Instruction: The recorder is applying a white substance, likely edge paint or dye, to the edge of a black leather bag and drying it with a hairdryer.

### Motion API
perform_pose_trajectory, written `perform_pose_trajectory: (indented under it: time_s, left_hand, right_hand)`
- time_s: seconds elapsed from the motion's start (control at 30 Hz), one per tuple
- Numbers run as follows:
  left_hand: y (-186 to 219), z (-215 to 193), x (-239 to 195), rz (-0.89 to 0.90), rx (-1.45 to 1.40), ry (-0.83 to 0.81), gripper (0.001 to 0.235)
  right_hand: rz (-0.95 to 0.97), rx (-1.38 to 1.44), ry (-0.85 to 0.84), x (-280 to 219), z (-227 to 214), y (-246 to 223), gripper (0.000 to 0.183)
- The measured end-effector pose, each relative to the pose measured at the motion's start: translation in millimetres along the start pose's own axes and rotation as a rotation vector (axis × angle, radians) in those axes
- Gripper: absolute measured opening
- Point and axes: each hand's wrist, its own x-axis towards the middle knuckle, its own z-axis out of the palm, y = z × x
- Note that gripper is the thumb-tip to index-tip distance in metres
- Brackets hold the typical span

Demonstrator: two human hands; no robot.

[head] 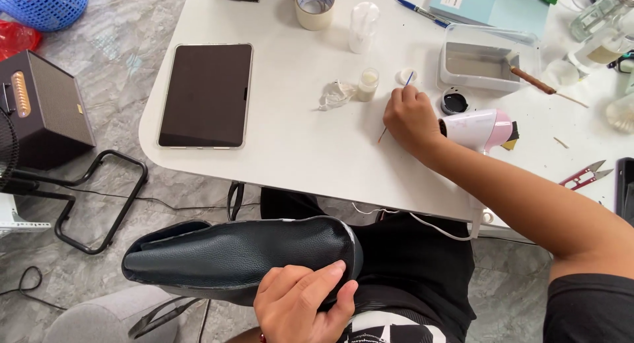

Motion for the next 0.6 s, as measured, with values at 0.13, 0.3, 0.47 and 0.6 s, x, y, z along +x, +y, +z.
perform_pose_trajectory:
  time_s: [0.13,0.3,0.47,0.6]
  left_hand:
    - [-1.3,0.5,-2.2,-0.017,0.000,0.012,0.029]
    - [-1.1,-0.8,0.8,-0.021,0.006,0.033,0.028]
    - [-0.5,-1.3,4.8,-0.062,0.013,0.034,0.027]
    - [5.3,-6.1,6.6,-0.056,0.020,-0.010,0.025]
  right_hand:
    - [-0.011,0.011,-0.109,8.9,10.4,-4.7,0.004]
    - [0.012,0.066,-0.137,11.1,-8.8,-0.5,0.007]
    - [0.031,0.130,-0.107,32.5,-67.8,-2.4,0.031]
    - [-0.070,0.363,0.108,62.1,-50.3,-40.5,0.043]
